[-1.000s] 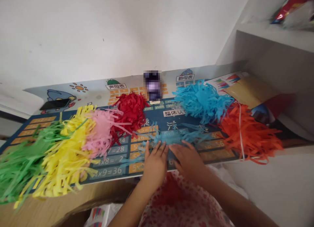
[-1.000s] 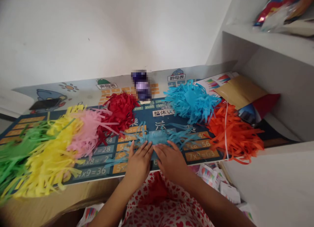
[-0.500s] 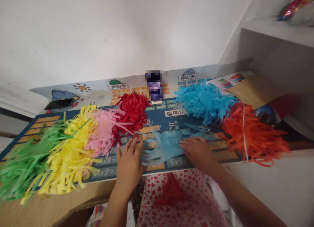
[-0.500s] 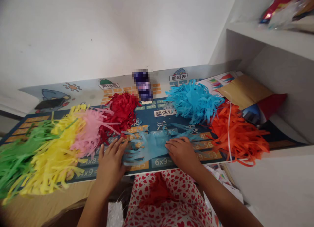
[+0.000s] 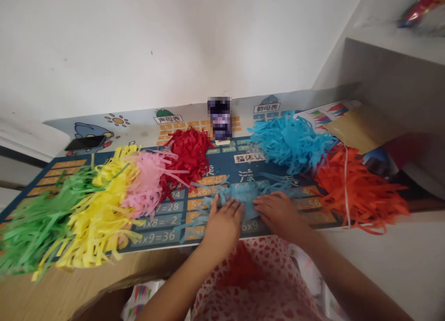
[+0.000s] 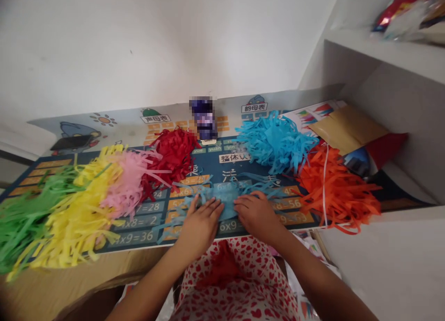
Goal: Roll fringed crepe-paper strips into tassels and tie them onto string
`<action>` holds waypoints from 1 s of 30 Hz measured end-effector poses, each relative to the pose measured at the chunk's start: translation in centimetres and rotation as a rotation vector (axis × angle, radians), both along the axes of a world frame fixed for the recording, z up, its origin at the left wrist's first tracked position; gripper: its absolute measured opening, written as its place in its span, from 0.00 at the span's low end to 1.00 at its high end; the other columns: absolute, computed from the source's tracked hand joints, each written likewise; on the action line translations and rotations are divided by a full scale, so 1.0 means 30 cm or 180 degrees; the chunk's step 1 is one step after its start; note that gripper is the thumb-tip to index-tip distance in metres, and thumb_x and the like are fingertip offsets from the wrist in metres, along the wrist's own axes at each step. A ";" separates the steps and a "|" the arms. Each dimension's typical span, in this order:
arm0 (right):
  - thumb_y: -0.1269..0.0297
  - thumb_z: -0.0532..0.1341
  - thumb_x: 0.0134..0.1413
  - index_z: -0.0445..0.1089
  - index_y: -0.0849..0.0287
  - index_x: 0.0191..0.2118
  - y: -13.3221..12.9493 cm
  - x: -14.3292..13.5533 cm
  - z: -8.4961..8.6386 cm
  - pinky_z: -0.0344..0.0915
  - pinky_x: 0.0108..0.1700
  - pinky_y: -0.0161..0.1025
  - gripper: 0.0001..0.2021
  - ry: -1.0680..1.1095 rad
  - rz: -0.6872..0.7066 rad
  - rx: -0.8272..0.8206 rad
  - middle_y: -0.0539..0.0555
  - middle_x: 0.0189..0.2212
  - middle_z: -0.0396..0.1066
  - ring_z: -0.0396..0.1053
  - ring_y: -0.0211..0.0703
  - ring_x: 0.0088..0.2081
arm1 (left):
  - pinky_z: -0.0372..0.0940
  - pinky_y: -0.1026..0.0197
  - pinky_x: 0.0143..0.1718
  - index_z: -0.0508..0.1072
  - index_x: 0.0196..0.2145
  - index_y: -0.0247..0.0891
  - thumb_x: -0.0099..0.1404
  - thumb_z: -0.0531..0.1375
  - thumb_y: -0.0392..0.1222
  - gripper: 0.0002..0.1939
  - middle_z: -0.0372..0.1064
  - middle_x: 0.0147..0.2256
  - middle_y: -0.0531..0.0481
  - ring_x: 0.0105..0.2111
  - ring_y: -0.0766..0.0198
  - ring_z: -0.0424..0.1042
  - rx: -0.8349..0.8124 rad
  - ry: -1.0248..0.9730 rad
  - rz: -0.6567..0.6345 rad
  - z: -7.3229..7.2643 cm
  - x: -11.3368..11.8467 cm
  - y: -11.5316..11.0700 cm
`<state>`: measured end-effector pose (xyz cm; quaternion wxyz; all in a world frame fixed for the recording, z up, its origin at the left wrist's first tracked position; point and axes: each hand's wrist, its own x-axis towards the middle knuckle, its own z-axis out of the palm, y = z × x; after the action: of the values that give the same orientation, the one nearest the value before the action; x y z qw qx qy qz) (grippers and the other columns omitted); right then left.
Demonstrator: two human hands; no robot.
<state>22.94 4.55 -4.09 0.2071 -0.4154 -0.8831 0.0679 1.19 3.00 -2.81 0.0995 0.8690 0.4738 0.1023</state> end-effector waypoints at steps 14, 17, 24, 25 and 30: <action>0.59 0.60 0.60 0.75 0.57 0.33 0.163 -0.004 0.035 0.57 0.41 0.39 0.10 0.0092 -0.0605 -0.1387 0.51 0.32 0.77 0.72 0.43 0.36 | 0.61 0.55 0.51 0.78 0.44 0.43 0.65 0.60 0.46 0.12 0.79 0.41 0.48 0.43 0.58 0.75 -0.0555 -0.0315 0.0742 0.064 -0.156 0.142; 0.58 0.62 0.57 0.74 0.57 0.32 0.191 -0.029 0.060 0.54 0.36 0.37 0.09 -0.0120 -0.0763 -0.1374 0.51 0.30 0.77 0.71 0.42 0.33 | 0.58 0.54 0.50 0.79 0.37 0.43 0.68 0.55 0.49 0.14 0.80 0.37 0.49 0.41 0.57 0.75 -0.0533 -0.0015 0.0956 0.068 -0.126 0.160; 0.58 0.61 0.59 0.73 0.57 0.31 0.218 -0.083 0.080 0.50 0.35 0.36 0.10 -0.0294 -0.1024 -0.1497 0.51 0.30 0.76 0.69 0.41 0.32 | 0.58 0.53 0.44 0.78 0.33 0.42 0.66 0.55 0.49 0.14 0.79 0.36 0.45 0.41 0.52 0.75 -0.0488 0.0583 0.1026 0.067 -0.095 0.199; 0.59 0.62 0.58 0.73 0.57 0.32 0.217 -0.086 0.070 0.50 0.36 0.37 0.08 -0.0292 -0.1037 -0.1473 0.51 0.30 0.76 0.69 0.41 0.33 | 0.57 0.53 0.44 0.78 0.33 0.42 0.66 0.55 0.49 0.14 0.79 0.36 0.45 0.40 0.52 0.75 -0.0496 0.0610 0.1039 0.068 -0.093 0.202; 0.59 0.61 0.59 0.72 0.56 0.32 0.212 -0.085 0.021 0.50 0.38 0.38 0.08 -0.0178 -0.1103 -0.1257 0.50 0.30 0.76 0.69 0.41 0.33 | 0.57 0.54 0.43 0.79 0.35 0.42 0.67 0.53 0.50 0.16 0.78 0.34 0.44 0.39 0.52 0.75 -0.0580 0.0742 0.1100 0.073 -0.085 0.214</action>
<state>20.40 10.91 -3.46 0.1061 -0.5946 -0.7738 0.1909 -1.37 9.43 -0.62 0.1031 0.7683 0.6312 -0.0265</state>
